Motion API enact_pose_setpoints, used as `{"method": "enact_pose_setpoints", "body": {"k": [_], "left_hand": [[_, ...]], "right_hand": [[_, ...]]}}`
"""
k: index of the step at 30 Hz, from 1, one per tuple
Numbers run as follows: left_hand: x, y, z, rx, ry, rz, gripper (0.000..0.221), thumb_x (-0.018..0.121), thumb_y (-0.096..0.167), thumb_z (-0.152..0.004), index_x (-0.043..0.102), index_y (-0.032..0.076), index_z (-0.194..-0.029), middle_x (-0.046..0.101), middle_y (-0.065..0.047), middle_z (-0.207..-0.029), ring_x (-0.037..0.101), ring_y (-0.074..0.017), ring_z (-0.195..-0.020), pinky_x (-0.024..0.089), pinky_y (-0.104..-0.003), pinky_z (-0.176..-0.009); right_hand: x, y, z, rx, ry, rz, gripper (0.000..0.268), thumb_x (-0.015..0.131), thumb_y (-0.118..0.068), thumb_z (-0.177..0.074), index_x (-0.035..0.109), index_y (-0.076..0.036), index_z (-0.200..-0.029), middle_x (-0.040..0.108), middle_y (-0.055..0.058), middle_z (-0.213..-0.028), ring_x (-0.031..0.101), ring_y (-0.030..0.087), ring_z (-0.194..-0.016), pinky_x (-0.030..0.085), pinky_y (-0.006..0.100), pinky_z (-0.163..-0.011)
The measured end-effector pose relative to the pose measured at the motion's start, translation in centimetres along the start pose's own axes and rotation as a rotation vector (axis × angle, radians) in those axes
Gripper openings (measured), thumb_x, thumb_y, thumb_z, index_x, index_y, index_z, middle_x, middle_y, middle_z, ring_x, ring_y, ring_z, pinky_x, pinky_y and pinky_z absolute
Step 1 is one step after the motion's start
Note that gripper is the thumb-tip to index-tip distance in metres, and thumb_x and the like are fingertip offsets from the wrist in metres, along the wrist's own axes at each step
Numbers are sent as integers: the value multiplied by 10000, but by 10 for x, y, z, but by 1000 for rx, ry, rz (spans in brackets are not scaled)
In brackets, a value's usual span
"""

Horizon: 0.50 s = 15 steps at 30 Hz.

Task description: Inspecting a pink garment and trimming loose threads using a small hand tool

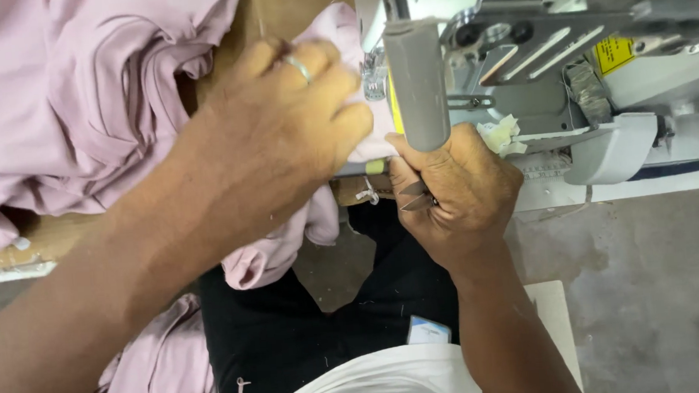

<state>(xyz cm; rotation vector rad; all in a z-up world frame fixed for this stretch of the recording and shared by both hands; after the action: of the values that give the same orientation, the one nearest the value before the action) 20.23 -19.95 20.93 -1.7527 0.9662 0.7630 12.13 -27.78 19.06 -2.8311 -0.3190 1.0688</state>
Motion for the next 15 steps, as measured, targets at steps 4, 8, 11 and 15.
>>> {"method": "enact_pose_setpoints", "body": {"k": [4, 8, 11, 15], "left_hand": [[-6, 12, 7, 20, -4, 328, 80, 667, 171, -884, 589, 160, -892, 646, -34, -881, 645, -278, -942, 514, -461, -981], [17, 16, 24, -206, 66, 428, 356, 688, 478, -983, 594, 154, -1093, 610, -4, -874, 553, -256, -804, 405, -394, -715], [19, 19, 30, -302, 216, 450, 110, 614, 80, -947, 552, 115, -863, 495, -67, -778, 496, -288, -732, 433, -406, -645], [-3, 35, 28, -206, 246, 465, 88, 505, 95, -1011, 568, 79, -952, 475, -78, -819, 482, -302, -747, 366, -432, -653]], "right_hand": [[0, 1, -5, 30, 12, -1, 205, 694, 32, -903, 808, -87, -1024, 504, 64, -765, 466, 234, -595, 395, 370, -521], [0, 2, -4, 2, -18, -22, 192, 732, 9, -858, 790, -137, -968, 513, 55, -754, 464, 229, -586, 396, 362, -512], [8, 6, 4, -5, -68, 52, 208, 755, -52, -806, 789, -208, -938, 550, 85, -768, 549, 279, -612, 436, 406, -530], [0, -3, -2, -46, -30, -6, 156, 765, -23, -873, 784, -145, -968, 557, 89, -793, 534, 261, -618, 438, 388, -533]]}}
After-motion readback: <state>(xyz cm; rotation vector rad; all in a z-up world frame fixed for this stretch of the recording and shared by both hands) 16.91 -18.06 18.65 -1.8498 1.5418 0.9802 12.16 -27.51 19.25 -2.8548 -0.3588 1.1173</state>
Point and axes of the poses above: each hand's wrist, its own z-axis away from the middle knuckle, its own x-axis out of the palm, y = z × x, the point moved 10 cm from there along -z, towards the middle knuckle
